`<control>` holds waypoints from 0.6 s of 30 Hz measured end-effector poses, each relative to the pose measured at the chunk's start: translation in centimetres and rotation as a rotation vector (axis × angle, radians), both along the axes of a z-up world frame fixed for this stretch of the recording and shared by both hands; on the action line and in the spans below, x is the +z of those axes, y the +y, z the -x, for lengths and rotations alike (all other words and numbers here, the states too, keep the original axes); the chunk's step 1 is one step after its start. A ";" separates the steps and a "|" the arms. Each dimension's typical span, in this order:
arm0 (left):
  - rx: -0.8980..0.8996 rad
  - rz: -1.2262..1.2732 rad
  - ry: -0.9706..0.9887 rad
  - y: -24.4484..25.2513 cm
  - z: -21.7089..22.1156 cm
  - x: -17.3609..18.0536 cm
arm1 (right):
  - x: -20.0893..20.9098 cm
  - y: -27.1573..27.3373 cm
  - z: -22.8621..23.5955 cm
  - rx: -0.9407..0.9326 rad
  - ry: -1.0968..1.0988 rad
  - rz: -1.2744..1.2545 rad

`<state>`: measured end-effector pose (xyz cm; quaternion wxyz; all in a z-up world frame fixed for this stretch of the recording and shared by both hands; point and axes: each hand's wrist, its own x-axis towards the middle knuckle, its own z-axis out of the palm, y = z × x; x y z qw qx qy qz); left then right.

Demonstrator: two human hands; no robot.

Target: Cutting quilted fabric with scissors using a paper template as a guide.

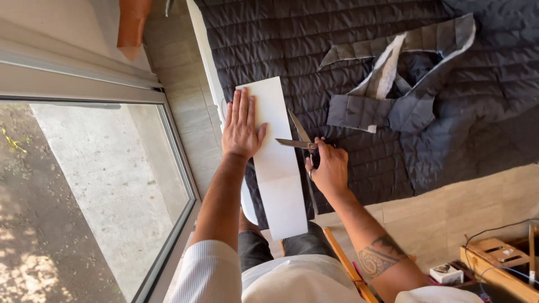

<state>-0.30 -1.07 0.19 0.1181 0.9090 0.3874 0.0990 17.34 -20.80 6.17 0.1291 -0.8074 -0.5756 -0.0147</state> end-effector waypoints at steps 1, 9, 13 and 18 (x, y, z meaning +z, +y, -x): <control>-0.007 -0.007 -0.005 -0.4 0.1 0.0 | -0.6 -0.7 0.1 -0.007 -0.005 -0.007; 0.010 0.077 0.054 -4.9 2.1 0.0 | -2.0 -5.4 0.5 -0.077 0.039 0.177; 0.030 0.084 0.077 -7.7 2.5 0.1 | -2.3 -8.4 0.6 -0.078 0.006 0.157; 0.029 0.125 0.115 -11.0 2.6 0.0 | -4.1 -11.5 0.5 -0.101 -0.023 0.160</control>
